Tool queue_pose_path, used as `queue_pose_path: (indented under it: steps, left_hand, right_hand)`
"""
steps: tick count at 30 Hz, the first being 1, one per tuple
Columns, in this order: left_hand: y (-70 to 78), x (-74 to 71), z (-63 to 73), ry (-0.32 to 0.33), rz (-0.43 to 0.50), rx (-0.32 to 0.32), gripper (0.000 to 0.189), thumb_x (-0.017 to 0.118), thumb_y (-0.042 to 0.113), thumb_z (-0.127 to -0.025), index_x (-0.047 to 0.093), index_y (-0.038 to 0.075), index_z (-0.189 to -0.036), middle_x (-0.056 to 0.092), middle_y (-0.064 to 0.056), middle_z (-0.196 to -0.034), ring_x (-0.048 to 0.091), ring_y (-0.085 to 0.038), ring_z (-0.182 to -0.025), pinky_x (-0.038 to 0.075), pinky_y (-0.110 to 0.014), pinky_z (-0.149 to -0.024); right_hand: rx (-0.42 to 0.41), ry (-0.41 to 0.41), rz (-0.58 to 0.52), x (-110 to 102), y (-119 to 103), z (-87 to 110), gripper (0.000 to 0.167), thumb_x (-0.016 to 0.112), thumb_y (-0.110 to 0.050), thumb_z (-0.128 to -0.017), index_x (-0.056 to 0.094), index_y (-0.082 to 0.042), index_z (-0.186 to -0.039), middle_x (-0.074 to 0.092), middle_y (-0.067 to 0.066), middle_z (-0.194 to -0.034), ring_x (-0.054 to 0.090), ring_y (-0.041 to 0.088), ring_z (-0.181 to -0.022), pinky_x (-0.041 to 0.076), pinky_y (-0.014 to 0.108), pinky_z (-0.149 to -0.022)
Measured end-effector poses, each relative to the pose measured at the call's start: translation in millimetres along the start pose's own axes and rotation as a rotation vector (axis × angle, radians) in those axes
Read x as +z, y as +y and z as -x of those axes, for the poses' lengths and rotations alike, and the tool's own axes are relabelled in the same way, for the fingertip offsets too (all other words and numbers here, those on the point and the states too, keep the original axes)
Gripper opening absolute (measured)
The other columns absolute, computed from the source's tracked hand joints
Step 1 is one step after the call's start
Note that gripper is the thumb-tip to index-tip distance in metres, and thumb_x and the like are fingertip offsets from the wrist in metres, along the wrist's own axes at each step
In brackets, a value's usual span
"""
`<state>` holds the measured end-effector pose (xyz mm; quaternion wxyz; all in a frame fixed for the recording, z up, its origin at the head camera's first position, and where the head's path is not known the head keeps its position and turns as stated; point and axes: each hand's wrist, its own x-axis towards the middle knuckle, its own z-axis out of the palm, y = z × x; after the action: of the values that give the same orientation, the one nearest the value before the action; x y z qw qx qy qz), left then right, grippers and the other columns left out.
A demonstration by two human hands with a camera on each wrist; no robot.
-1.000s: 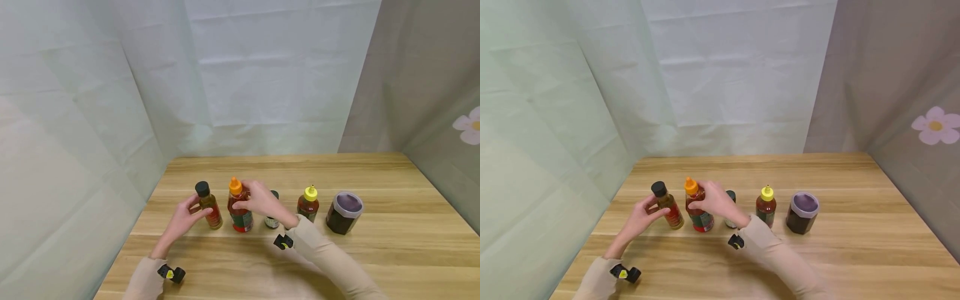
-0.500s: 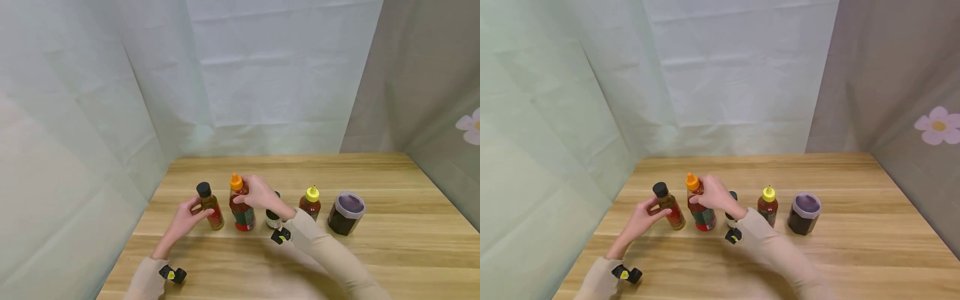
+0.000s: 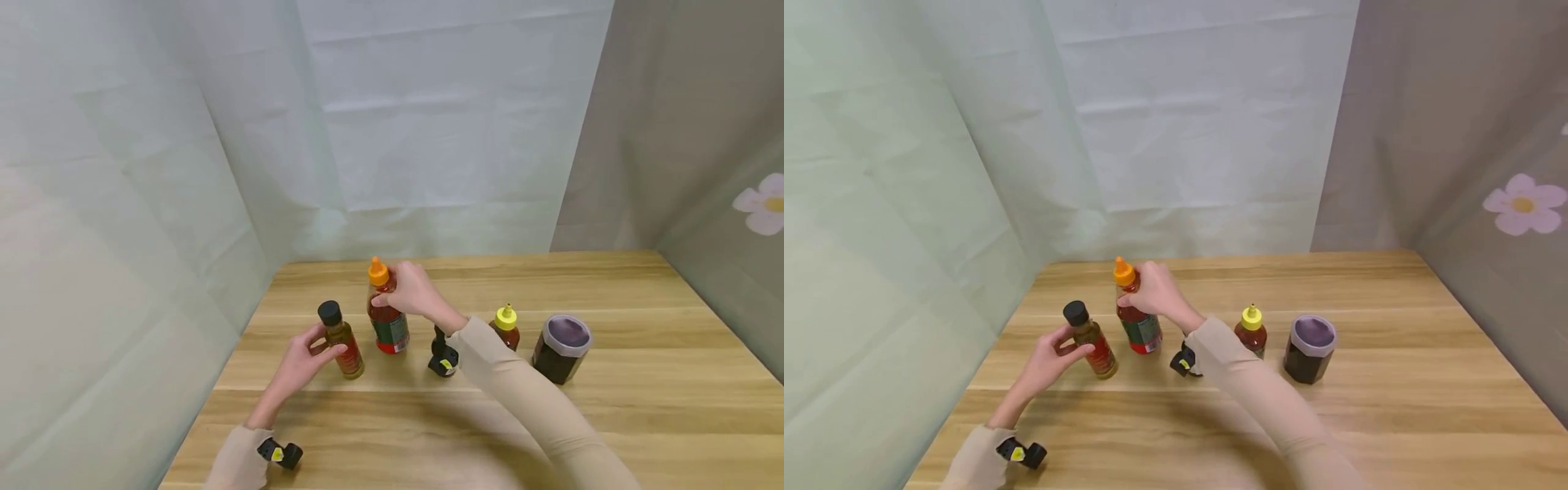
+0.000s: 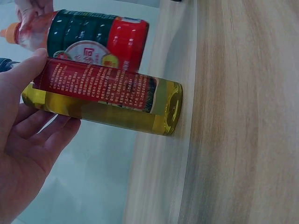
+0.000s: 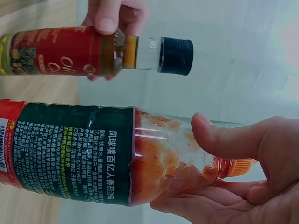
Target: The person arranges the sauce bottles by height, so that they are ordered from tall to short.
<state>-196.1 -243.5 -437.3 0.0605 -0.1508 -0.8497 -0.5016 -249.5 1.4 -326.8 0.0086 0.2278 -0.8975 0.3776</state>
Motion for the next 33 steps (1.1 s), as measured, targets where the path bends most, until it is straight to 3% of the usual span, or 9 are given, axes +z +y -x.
queue_pose_path:
  steps: [8,18,24,33]
  left_hand:
    - [-1.7,-1.1,-1.1,-0.004,0.0,-0.005,0.047,0.073,0.016,-0.086,0.058,0.002,-0.128,0.063,-0.021,-0.124,0.059,-0.035,-0.116,0.055,-0.039,-0.093]
    - [13.6,2.8,-3.0,0.004,-0.019,-0.029,0.047,0.072,0.007,-0.086,0.056,-0.004,-0.129,0.06,-0.027,-0.126,0.057,-0.042,-0.119,0.054,-0.044,-0.094]
    - [2.0,3.3,-3.1,0.005,0.002,-0.023,0.048,0.072,0.014,-0.086,0.056,0.001,-0.13,0.061,-0.022,-0.128,0.058,-0.036,-0.121,0.055,-0.038,-0.094]
    - [-5.2,3.9,-4.3,0.008,0.015,0.009,0.048,0.073,0.02,-0.087,0.058,0.004,-0.129,0.062,-0.021,-0.127,0.057,-0.035,-0.121,0.055,-0.037,-0.094]
  right_hand:
    - [0.038,0.009,0.029,-2.4,-12.9,-22.1,0.034,0.082,-0.023,-0.078,0.069,-0.003,-0.102,0.073,0.009,-0.094,0.066,0.021,-0.076,0.056,0.028,-0.066]
    - [0.112,0.017,0.055,-2.9,-18.4,-46.4,0.036,0.083,-0.024,-0.076,0.069,-0.001,-0.1,0.072,0.011,-0.097,0.066,0.024,-0.083,0.057,0.032,-0.071]
    - [0.17,0.032,0.038,4.5,-21.7,-65.8,0.038,0.083,-0.024,-0.076,0.068,-0.001,-0.104,0.071,0.012,-0.103,0.065,0.027,-0.091,0.057,0.035,-0.079]
    - [0.209,0.134,-0.051,25.3,-18.8,-85.0,0.04,0.084,-0.018,-0.074,0.068,0.002,-0.105,0.071,0.014,-0.105,0.064,0.029,-0.096,0.057,0.034,-0.084]
